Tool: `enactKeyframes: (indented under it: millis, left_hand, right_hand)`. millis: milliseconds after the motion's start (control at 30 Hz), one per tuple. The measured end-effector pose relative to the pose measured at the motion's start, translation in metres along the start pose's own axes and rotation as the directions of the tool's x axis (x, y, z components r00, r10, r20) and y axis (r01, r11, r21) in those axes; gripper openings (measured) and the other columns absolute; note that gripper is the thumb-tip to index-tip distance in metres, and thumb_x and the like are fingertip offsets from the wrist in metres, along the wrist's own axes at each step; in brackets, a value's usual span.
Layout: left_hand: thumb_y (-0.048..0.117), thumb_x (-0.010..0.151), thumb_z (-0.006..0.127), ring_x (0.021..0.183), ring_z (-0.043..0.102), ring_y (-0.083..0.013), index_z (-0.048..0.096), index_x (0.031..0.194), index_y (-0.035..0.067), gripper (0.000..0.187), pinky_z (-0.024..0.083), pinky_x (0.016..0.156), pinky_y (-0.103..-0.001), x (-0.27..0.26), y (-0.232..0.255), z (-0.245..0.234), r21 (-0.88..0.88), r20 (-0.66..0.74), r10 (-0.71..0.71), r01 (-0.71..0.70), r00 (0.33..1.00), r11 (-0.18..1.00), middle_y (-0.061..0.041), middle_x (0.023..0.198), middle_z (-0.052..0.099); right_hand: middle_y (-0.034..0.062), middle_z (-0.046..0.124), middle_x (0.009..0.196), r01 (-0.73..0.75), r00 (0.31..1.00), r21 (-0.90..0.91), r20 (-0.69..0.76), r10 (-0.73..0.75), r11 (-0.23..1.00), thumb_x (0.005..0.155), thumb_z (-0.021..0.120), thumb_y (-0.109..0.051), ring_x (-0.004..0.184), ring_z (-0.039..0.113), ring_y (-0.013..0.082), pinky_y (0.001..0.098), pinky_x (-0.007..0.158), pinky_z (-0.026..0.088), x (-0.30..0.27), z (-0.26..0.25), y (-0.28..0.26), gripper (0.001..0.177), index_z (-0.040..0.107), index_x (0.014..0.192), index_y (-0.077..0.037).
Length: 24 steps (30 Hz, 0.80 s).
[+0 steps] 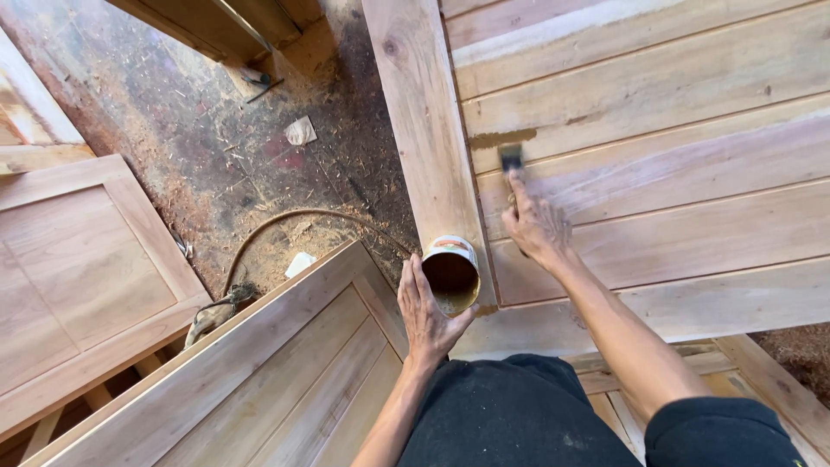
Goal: The person stirs a dark liquid in a can and applies it to a wooden door using a brush. They repeatedly dip the brush into the can and spread the stain across the door's surface, covering the frame and panels.
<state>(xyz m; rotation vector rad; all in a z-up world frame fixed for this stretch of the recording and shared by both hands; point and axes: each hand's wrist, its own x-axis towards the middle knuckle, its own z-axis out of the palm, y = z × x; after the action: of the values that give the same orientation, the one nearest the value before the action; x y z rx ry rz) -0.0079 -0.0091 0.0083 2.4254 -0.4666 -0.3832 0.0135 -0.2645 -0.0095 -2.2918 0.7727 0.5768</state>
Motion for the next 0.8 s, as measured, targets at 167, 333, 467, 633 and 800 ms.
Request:
enactKeyframes:
  millis: [167, 333, 467, 633, 800]
  left_hand:
    - [0.052, 0.056, 0.093, 0.145, 0.035, -0.0439, 0.026, 0.155, -0.005, 0.133, 0.027, 0.118, -0.053, 0.002, 0.005, 0.006, 0.063, -0.02, 0.009, -0.008, 1.0, 0.998, -0.028, 0.154, 0.035]
    - [0.049, 0.054, 0.093, 0.144, 0.037, -0.0439, 0.029, 0.156, -0.003, 0.131, 0.03, 0.116, -0.053, 0.001, 0.007, 0.011, 0.091, -0.039, 0.021, -0.017, 0.999, 0.996, -0.027, 0.153, 0.037]
    - [0.046, 0.054, 0.093, 0.138, 0.045, -0.0427, 0.029, 0.156, 0.001, 0.128, 0.039, 0.11, -0.053, -0.002, 0.005, 0.014, 0.056, -0.061, -0.004, 0.008, 0.998, 0.998, -0.024, 0.15, 0.04]
    - [0.04, 0.053, 0.093, 0.132, 0.049, -0.0431, 0.032, 0.156, 0.003, 0.126, 0.042, 0.107, -0.052, -0.003, 0.012, 0.015, 0.023, -0.094, -0.001, 0.003, 0.996, 1.0, -0.024, 0.146, 0.043]
    - [0.037, 0.053, 0.095, 0.13, 0.051, -0.0444, 0.033, 0.154, 0.003, 0.124, 0.043, 0.106, -0.054, -0.004, 0.016, -0.001, -0.022, -0.109, -0.038, 0.036, 0.993, 0.999, -0.024, 0.143, 0.043]
  right_hand:
    - [0.0346, 0.07, 0.106, 0.002, 0.997, 0.04, -0.075, 0.001, 0.999, 0.092, 0.047, -0.032, 0.098, 0.068, 0.055, 0.0672, 0.084, 0.05, 0.004, -0.013, 0.013, 0.066, 0.042, 0.157, -0.023]
    - [0.0338, 0.071, 0.105, -0.03, 0.997, 0.01, -0.074, 0.03, 1.0, 0.093, 0.047, -0.031, 0.1, 0.068, 0.0553, 0.0663, 0.086, 0.051, 0.007, -0.004, 0.032, 0.066, 0.04, 0.158, -0.024]
    - [0.0303, 0.072, 0.108, -0.041, 0.999, 0.035, -0.023, 0.042, 0.999, 0.091, 0.047, -0.037, 0.101, 0.069, 0.0524, 0.0644, 0.087, 0.052, -0.009, -0.008, 0.029, 0.067, 0.041, 0.157, -0.029]
    - [0.0347, 0.07, 0.106, -0.007, 0.997, 0.067, -0.082, 0.012, 0.998, 0.092, 0.047, -0.034, 0.101, 0.067, 0.0553, 0.0668, 0.086, 0.049, 0.006, -0.019, 0.016, 0.067, 0.04, 0.158, -0.023]
    - [0.028, 0.073, 0.112, -0.091, 0.995, 0.065, 0.043, 0.088, 0.994, 0.087, 0.051, -0.039, 0.107, 0.067, 0.0514, 0.0619, 0.091, 0.052, -0.018, -0.025, 0.005, 0.067, 0.048, 0.154, -0.031]
